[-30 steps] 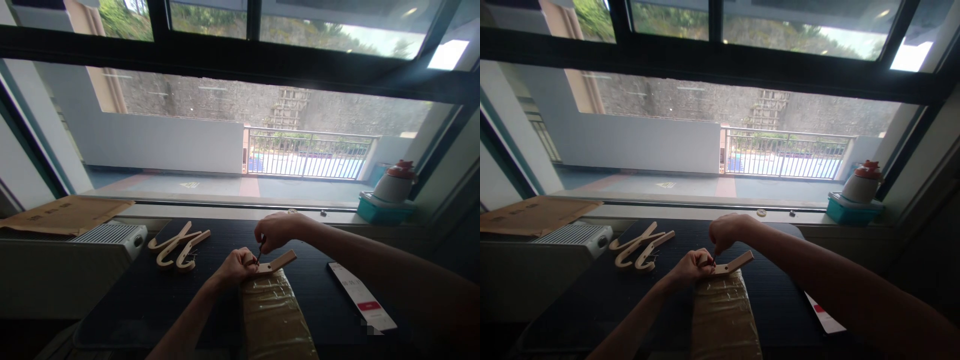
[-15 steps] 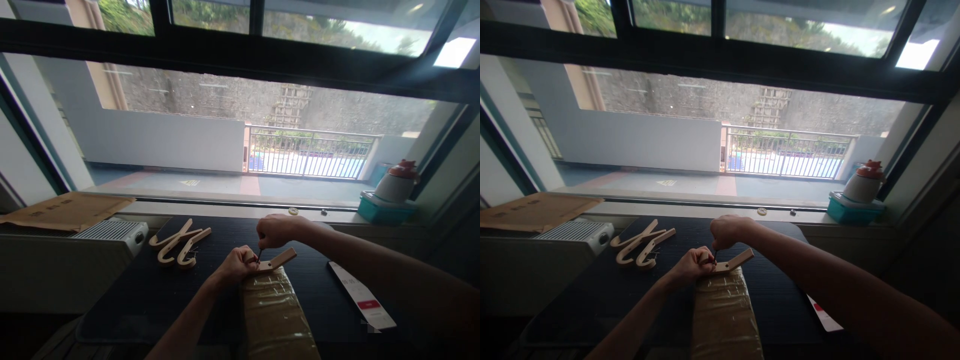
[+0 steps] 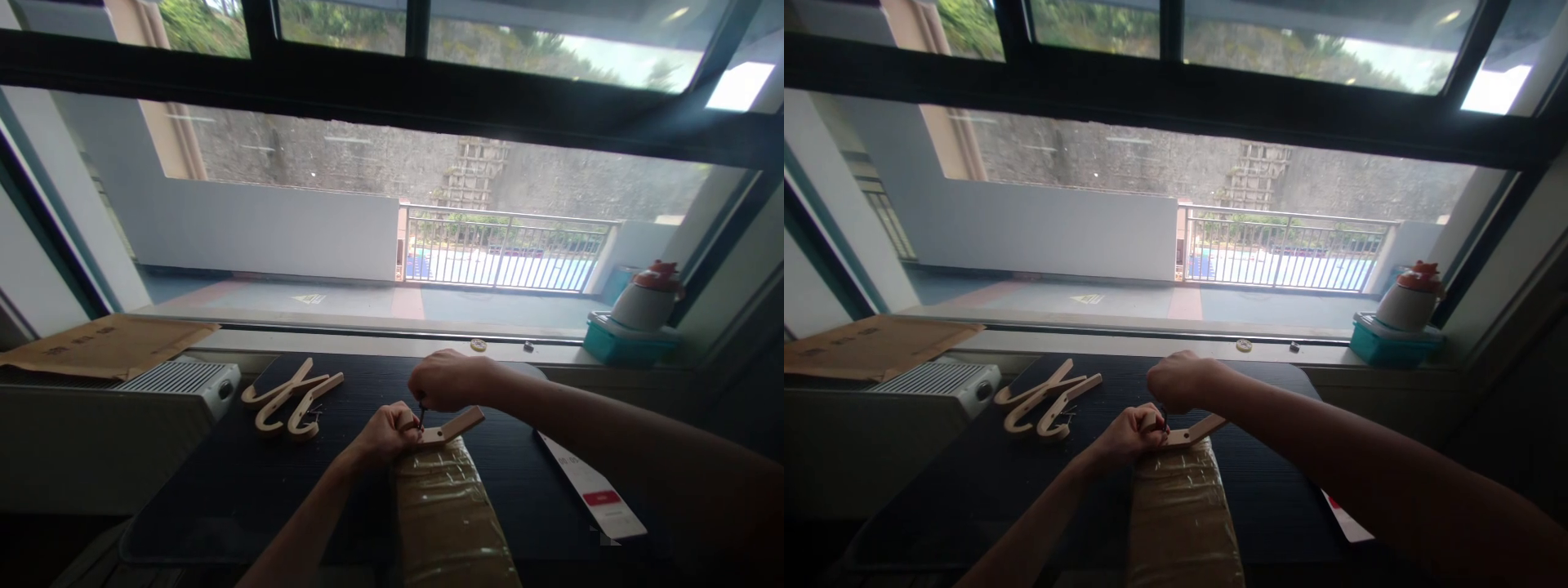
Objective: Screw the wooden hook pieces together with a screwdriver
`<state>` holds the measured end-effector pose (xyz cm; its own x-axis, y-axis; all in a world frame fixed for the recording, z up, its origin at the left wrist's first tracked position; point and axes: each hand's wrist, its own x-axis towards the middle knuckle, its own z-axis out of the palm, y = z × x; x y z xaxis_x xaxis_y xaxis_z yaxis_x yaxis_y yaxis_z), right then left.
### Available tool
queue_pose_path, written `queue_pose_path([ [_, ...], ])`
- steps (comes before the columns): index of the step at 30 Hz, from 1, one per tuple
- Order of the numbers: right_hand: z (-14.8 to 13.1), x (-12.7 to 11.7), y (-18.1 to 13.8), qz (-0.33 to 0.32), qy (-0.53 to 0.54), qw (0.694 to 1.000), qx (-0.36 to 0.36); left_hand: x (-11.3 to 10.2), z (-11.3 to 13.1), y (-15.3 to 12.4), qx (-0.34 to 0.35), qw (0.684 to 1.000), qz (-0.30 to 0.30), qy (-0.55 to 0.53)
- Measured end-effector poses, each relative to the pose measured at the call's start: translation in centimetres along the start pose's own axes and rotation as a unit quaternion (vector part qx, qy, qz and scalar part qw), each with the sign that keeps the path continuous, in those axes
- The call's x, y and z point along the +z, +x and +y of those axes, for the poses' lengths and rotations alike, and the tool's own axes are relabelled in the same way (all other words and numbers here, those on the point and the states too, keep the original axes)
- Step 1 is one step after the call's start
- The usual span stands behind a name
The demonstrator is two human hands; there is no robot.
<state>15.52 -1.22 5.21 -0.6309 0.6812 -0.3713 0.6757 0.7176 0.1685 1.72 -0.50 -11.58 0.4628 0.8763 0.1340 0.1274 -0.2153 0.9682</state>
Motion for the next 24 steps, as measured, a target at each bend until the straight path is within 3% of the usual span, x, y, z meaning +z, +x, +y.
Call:
queue_pose_path([
  [8,1.0,0.2,-0.3,-0.003,0.073,0.995,0.062,0.0,-0.5,0.2,-0.002,1.0,0.008,0.026],
  [17,-0.3,-0.7,-0.2,-0.005,-0.019,1.0,0.008,0.0,0.5,-0.1,-0.005,1.0,-0.008,-0.014],
  [24,0.7,0.5,-0.1,-0.018,-0.003,0.998,0.058,0.0,-0.1,0.1,0.001,1.0,0.002,0.003],
])
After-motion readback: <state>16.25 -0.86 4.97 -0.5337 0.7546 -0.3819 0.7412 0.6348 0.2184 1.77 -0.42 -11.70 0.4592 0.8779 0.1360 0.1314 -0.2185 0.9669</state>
